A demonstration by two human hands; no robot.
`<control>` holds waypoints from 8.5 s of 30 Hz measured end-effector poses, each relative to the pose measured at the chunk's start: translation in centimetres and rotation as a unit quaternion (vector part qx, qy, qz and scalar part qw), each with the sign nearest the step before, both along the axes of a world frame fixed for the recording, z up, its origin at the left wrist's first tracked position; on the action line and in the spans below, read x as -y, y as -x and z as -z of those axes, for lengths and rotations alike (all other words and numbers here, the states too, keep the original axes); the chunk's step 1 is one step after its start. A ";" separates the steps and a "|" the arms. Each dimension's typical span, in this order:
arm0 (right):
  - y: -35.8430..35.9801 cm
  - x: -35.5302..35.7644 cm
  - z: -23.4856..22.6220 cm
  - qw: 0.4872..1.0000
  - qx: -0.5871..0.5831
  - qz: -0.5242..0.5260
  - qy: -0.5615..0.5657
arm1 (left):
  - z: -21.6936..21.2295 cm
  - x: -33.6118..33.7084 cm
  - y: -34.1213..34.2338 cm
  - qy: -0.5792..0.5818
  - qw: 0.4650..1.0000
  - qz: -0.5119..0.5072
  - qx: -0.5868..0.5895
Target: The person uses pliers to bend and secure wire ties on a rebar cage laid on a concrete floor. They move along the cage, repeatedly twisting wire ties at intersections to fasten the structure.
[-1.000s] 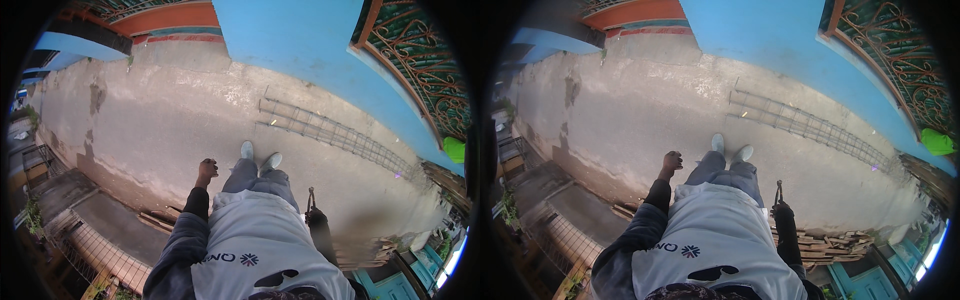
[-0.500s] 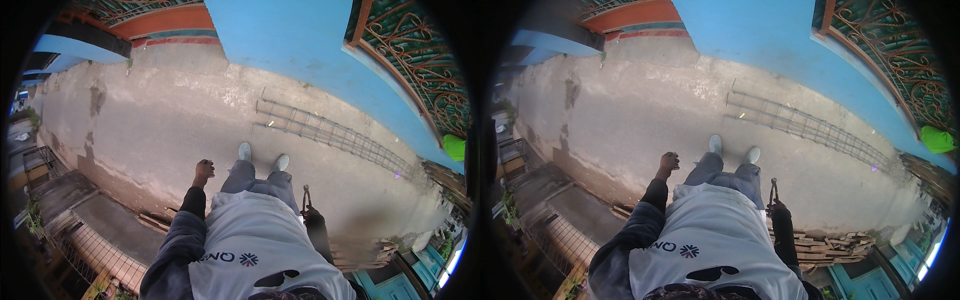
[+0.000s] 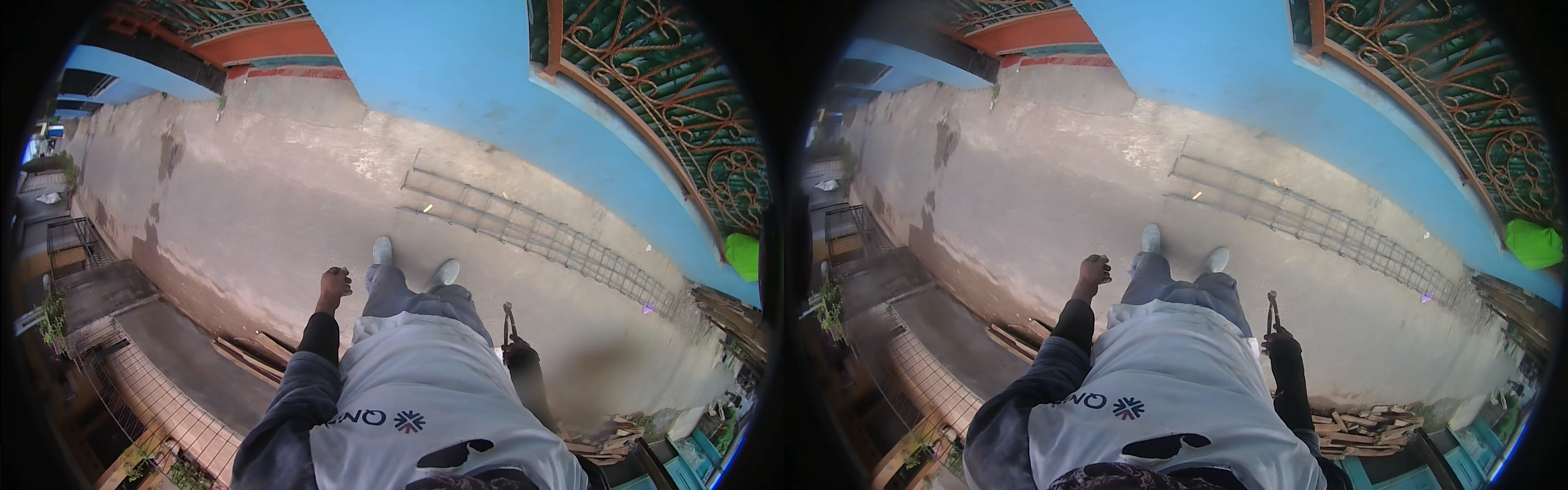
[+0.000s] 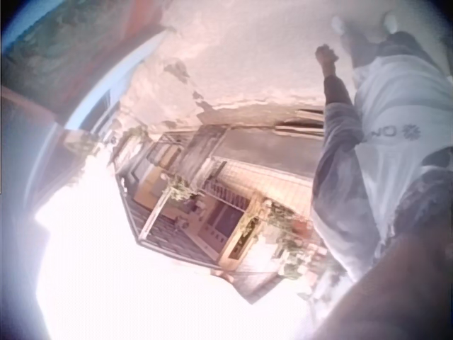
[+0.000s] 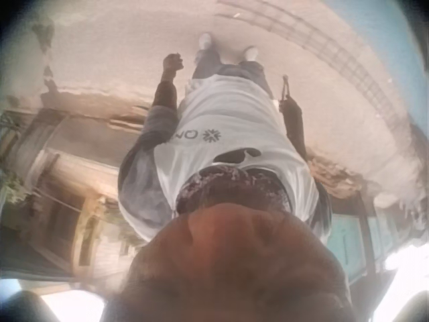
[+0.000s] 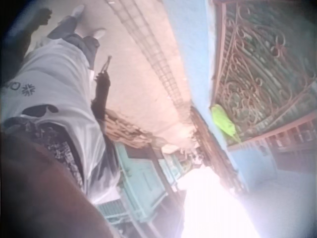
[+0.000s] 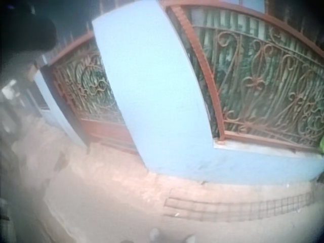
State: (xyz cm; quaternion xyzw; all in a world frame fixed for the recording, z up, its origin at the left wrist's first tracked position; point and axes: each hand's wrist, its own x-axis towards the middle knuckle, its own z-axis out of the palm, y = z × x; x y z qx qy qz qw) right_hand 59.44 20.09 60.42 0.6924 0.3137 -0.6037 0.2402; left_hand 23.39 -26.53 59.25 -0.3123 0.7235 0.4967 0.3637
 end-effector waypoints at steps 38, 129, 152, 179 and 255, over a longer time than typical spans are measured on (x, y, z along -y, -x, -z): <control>3.6 3.1 -1.3 0.948 0.067 -0.300 -0.081 | 2.1 -2.9 4.4 -0.021 0.999 0.044 0.013; -11.2 -21.3 1.0 0.793 -0.174 -0.537 -0.229 | 0.1 -18.4 -18.3 -0.058 0.990 -0.126 -0.009; -12.9 -20.5 0.4 0.695 -0.236 -0.616 -0.286 | 0.5 -17.1 -18.8 -0.058 0.990 -0.125 -0.003; -12.7 -18.8 -0.7 0.640 -0.274 -0.645 -0.315 | 0.7 -16.0 -19.3 -0.041 0.994 -0.097 0.009; -2.2 -11.2 -2.5 0.925 -0.032 -0.341 -0.168 | 1.0 -28.3 -3.6 0.016 0.976 0.218 -0.017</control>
